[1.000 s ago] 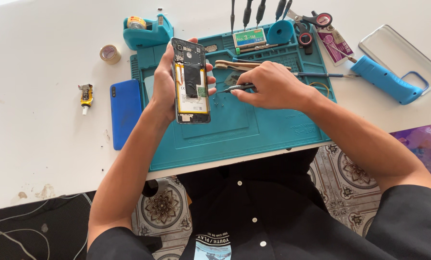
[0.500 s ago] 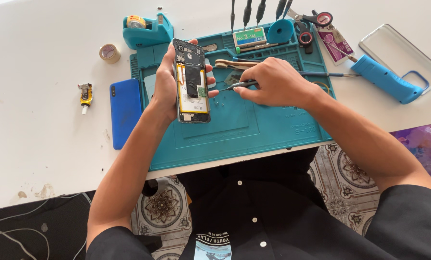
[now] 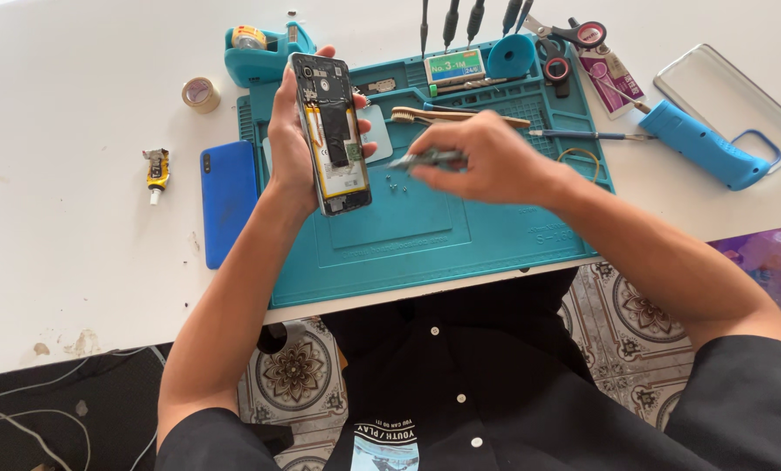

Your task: The person uses a metal prying tool to separate the back cover of a light blue smartphone, then uses a screwdriver to remove screws from the internal frame. The back cover is set aside, and the person continues to unscrew components inside the phone.

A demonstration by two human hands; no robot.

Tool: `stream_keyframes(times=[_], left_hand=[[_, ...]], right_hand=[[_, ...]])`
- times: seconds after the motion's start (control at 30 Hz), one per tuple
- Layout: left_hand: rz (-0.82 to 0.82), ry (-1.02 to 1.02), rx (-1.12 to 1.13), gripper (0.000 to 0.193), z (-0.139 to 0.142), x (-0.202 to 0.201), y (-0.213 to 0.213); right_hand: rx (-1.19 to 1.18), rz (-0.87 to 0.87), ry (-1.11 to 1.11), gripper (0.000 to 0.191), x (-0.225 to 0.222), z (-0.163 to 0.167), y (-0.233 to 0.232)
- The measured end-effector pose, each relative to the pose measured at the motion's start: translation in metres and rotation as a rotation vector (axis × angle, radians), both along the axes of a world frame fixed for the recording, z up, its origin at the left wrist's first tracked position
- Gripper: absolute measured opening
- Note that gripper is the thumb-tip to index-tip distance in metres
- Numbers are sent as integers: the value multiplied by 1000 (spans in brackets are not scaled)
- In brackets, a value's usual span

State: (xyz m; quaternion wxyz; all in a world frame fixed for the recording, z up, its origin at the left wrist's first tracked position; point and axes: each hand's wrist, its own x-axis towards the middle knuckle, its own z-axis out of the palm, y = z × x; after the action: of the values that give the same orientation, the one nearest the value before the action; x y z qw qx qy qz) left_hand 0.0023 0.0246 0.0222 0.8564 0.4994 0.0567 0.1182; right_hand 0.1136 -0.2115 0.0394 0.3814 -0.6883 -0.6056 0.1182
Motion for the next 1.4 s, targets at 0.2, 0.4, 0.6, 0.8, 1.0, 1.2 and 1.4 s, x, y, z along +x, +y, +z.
stream_keyframes(times=[0.2, 0.4, 0.6, 0.8, 1.0, 1.2, 1.4], left_hand=[[24, -41, 29, 63, -5, -1, -8], [41, -43, 66, 62, -7, -2, -13], [36, -83, 72, 63, -9, -2, -13], [98, -80, 44, 61, -14, -1, -14], [140, -51, 19, 61, -19, 3, -14], [141, -58, 58, 61, -22, 4, -15], [134, -42, 16, 61, -23, 5, -11]], right_hand=[[-21, 115, 118, 29, -26, -3, 6], [-25, 114, 93, 31, -31, 3, 8], [-38, 118, 102, 31, -33, 5, 9], [-36, 37, -30, 26, -40, 6, 8], [206, 111, -48, 25, -41, 11, 7], [51, 110, 1, 37, -40, 13, 4], [-9, 89, 66, 57, -37, 8, 3]])
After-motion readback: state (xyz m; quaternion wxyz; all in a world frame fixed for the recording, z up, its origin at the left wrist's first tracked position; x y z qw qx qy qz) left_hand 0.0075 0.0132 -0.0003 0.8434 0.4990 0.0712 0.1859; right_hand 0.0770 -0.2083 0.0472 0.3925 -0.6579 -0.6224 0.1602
